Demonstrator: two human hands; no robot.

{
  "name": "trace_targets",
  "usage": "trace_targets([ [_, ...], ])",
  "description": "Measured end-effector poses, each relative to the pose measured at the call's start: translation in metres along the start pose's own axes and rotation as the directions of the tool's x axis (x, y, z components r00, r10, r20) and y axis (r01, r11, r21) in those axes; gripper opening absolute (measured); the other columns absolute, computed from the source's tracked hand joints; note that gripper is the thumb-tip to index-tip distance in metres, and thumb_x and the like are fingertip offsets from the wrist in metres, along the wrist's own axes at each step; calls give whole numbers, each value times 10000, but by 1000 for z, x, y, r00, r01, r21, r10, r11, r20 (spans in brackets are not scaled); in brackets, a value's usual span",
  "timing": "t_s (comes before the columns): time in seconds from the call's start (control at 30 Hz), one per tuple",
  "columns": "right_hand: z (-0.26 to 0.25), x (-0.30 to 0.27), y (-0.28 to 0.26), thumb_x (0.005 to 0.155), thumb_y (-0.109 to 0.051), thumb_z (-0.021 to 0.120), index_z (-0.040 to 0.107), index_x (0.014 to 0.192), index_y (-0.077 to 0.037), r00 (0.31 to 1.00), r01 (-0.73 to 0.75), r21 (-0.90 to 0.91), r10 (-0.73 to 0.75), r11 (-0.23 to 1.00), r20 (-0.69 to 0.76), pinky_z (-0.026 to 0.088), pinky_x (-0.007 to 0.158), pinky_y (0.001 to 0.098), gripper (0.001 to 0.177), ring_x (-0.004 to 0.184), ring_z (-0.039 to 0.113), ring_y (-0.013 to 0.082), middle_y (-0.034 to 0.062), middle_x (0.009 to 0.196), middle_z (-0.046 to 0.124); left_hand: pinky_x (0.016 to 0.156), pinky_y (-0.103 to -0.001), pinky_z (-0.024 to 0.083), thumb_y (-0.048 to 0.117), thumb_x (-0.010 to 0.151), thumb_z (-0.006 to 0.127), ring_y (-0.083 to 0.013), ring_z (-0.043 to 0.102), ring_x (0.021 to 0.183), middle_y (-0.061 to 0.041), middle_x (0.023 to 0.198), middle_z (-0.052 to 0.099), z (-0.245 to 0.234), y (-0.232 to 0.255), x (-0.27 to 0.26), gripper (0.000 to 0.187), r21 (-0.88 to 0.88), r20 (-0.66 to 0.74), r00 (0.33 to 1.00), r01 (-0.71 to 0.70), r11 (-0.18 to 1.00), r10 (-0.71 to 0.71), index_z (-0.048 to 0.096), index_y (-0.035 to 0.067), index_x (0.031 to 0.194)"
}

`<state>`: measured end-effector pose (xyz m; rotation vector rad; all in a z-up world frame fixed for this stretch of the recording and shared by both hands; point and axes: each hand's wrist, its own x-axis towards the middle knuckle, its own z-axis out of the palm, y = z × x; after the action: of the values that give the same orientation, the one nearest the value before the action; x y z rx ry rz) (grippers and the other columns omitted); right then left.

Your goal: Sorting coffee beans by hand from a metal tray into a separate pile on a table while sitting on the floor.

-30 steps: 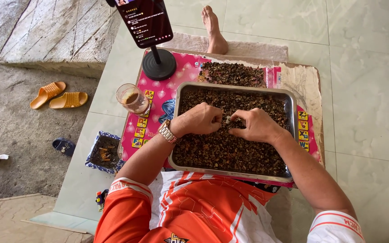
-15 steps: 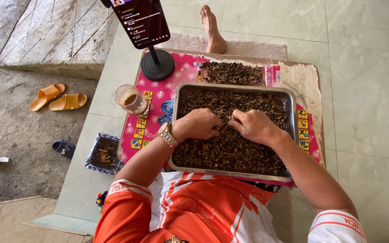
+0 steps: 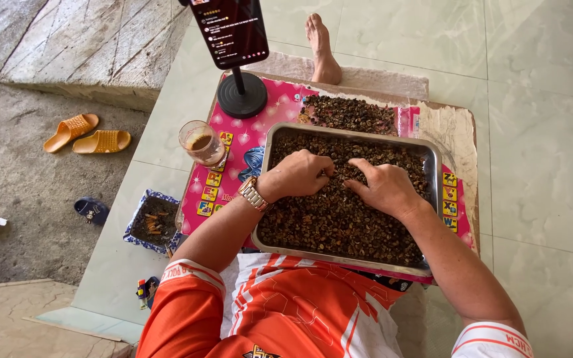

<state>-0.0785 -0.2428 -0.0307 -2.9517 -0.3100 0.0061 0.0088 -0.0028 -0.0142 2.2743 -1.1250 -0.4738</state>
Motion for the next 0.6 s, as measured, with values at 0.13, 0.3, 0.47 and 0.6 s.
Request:
trace_targets([
  [0.13, 14, 4, 7, 968, -464, 620, 577, 1287, -212, 995, 17, 14, -18, 1000, 96, 601, 779, 525, 408, 854, 758, 384, 149, 830, 773, 780, -492, 607, 368, 802, 785, -371, 752, 864, -107, 858, 768, 4, 2, -1, 267, 97, 62, 997, 29, 995, -35, 717, 207, 1004],
  [0.3, 21, 3, 4, 968, -393, 596, 566, 993, -229, 995, 67, -21, -66, 997, 70, 586, 727, 517, 169, 801, 748, 364, 103, 767, 757, 709, -458, 594, 315, 868, 728, -370, 743, 792, -97, 795, 751, 15, -10, 6, 149, 164, 139, 990, -32, 986, 9, 705, 170, 842],
  [0.47, 1, 1, -4, 1008, -433, 583, 554, 938, -229, 998, 54, 147, -51, 988, -25, 572, 678, 504, 218, 752, 729, 351, 81, 691, 715, 621, -453, 575, 251, 902, 691, -353, 712, 689, -142, 734, 728, 1, 0, -1, 159, -130, 26, 995, -94, 987, 98, 693, 100, 852],
  [0.6, -14, 0, -10, 1054, -447, 571, 553, 806, -181, 995, 21, 460, 24, 887, -92, 523, 544, 442, 364, 561, 671, 328, 83, 517, 606, 473, -311, 453, 248, 854, 623, -144, 516, 503, -22, 586, 654, -1, -5, -1, 120, -583, 40, 999, 29, 812, -7, 630, 151, 784],
])
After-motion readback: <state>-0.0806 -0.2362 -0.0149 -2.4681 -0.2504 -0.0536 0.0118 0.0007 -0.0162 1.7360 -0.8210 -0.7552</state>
